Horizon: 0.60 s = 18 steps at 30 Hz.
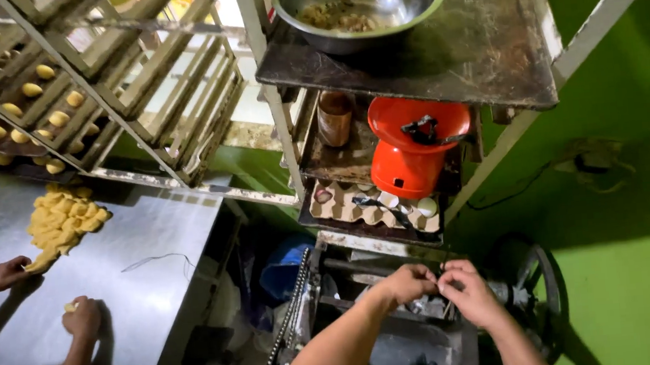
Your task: Adjusting a thin wire or string component on a bakery production machine
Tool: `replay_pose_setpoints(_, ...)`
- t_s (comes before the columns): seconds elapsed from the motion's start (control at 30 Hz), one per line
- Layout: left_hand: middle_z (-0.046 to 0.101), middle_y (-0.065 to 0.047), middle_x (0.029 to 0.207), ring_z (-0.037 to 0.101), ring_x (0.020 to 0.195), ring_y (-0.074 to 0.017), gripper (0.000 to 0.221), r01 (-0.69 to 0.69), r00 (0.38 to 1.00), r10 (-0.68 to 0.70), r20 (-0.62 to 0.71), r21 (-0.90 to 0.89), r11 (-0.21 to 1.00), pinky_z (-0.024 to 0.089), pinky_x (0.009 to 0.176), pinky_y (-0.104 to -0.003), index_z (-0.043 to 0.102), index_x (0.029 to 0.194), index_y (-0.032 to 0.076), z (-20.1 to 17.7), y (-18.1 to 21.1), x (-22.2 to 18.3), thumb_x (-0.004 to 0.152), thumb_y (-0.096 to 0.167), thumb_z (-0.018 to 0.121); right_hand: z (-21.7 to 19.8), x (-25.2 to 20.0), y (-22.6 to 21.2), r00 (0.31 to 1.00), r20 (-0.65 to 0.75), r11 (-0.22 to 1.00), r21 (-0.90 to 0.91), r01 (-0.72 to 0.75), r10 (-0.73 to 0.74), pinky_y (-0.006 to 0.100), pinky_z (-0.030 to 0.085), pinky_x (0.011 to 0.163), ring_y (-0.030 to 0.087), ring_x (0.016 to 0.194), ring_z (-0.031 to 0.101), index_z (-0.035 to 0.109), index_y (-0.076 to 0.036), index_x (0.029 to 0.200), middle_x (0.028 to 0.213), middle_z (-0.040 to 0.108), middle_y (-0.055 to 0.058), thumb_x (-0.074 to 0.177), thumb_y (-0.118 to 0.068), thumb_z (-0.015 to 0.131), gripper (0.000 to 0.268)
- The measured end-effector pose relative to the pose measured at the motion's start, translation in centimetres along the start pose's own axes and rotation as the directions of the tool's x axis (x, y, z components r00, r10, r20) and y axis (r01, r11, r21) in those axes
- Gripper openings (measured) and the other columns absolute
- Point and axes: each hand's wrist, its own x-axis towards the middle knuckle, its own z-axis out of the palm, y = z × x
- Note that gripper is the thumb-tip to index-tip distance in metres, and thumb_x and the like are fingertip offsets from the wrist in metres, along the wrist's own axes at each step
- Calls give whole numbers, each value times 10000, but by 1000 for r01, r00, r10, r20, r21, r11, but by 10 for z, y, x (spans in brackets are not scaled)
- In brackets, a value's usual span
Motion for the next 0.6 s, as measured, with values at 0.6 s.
replay_pose_setpoints(0.6, 591, 98, 856, 462, 686, -90, 319, 182, 964, -27, 266, -577, 796, 346, 582, -264, 640, 1096, 265, -4, -14, -3, 783, 297, 592, 33, -3, 30, 994, -109, 991, 133, -5, 20, 338, 463, 1124, 214, 1230, 668, 785, -54, 1150, 1303, 715, 128, 881, -37, 670, 293)
